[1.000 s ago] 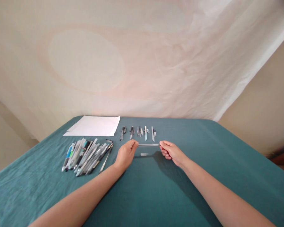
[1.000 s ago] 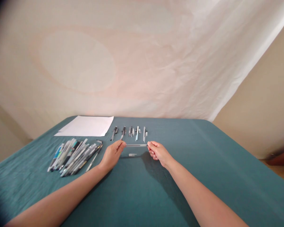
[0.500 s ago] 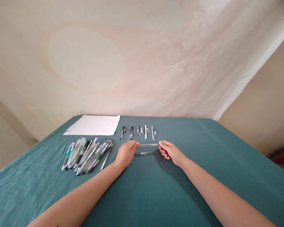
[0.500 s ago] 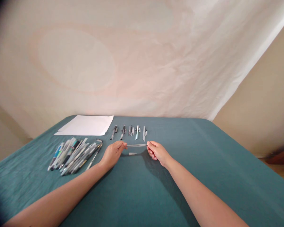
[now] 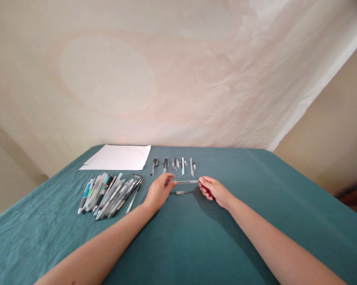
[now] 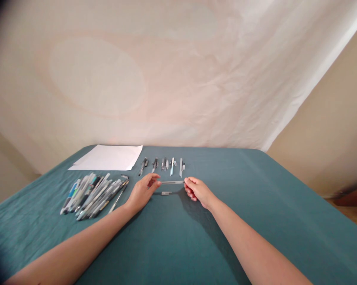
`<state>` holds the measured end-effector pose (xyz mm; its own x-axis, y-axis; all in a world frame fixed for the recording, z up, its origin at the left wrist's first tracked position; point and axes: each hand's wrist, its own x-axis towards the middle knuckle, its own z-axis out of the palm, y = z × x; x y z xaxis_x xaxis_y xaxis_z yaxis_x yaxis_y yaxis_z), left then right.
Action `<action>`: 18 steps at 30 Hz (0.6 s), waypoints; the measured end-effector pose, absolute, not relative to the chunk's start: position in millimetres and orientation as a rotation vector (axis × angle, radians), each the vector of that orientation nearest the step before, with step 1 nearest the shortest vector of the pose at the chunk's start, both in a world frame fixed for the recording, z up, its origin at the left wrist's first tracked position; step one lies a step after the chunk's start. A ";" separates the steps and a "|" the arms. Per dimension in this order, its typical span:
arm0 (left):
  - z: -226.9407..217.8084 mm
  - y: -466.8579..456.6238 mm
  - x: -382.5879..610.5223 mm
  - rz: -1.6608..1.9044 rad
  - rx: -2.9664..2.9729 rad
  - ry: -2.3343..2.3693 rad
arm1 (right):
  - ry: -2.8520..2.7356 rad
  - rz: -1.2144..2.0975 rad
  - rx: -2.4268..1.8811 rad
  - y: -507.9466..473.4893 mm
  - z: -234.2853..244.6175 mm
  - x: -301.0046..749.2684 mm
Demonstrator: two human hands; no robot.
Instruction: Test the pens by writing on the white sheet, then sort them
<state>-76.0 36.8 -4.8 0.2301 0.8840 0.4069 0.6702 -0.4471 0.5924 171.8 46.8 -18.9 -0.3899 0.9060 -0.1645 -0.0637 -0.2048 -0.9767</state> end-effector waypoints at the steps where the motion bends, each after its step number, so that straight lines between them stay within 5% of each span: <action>1: -4.5 36.7 -75.9 1.054 2.213 1.435 | -1.314 1.688 -1.058 46.9 -19.1 171.9; 18: -4.5 35.7 -74.9 1.005 2.268 1.443 | -1.331 1.667 -1.072 47.7 -19.6 172.2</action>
